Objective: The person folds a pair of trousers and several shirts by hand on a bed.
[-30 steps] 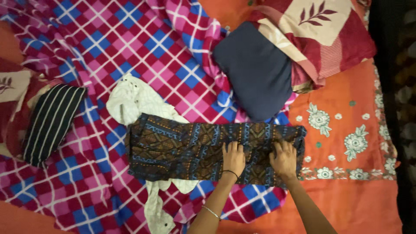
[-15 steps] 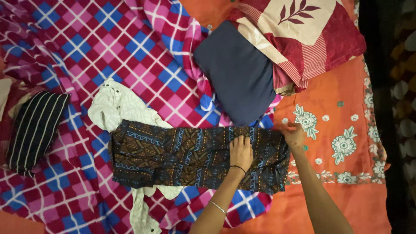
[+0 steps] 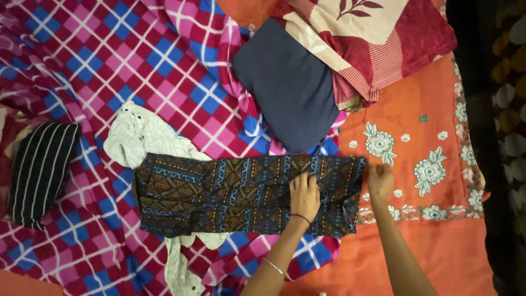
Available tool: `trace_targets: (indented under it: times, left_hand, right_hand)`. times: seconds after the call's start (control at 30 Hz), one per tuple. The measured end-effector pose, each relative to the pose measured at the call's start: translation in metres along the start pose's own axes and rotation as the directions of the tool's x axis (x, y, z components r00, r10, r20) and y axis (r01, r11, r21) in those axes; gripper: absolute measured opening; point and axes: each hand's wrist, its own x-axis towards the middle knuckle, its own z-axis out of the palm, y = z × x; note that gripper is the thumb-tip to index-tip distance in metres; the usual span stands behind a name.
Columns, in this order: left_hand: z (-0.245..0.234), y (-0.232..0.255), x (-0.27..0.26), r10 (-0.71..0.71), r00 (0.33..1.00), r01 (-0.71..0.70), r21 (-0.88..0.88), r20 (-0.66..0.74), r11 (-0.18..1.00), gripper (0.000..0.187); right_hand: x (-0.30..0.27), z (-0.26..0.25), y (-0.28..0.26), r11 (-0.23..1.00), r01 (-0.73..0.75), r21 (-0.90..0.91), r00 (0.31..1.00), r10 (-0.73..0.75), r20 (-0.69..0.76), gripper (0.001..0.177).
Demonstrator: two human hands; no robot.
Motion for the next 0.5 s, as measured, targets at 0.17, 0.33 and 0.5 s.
trace_targets:
  times: [0.17,0.33,0.5]
  left_hand:
    - [-0.002,0.018,-0.046,0.087,0.996,-0.087,-0.044,-0.006,0.995,0.032]
    - [0.007,0.034,-0.094,0.107,0.993,-0.101,-0.105,0.05,0.989,0.032]
    - [0.014,0.042,-0.122,0.155,0.985,-0.146,-0.116,0.08,0.983,0.034]
  right_hand:
    - [-0.079,-0.019,0.016,0.995,-0.075,-0.068,0.986,0.084,0.144,0.041]
    - [-0.105,-0.019,0.024,0.989,-0.05,-0.141,0.966,0.084,0.244,0.039]
    - [-0.101,-0.04,0.027,0.998,0.019,-0.06,0.995,-0.013,0.099,0.039]
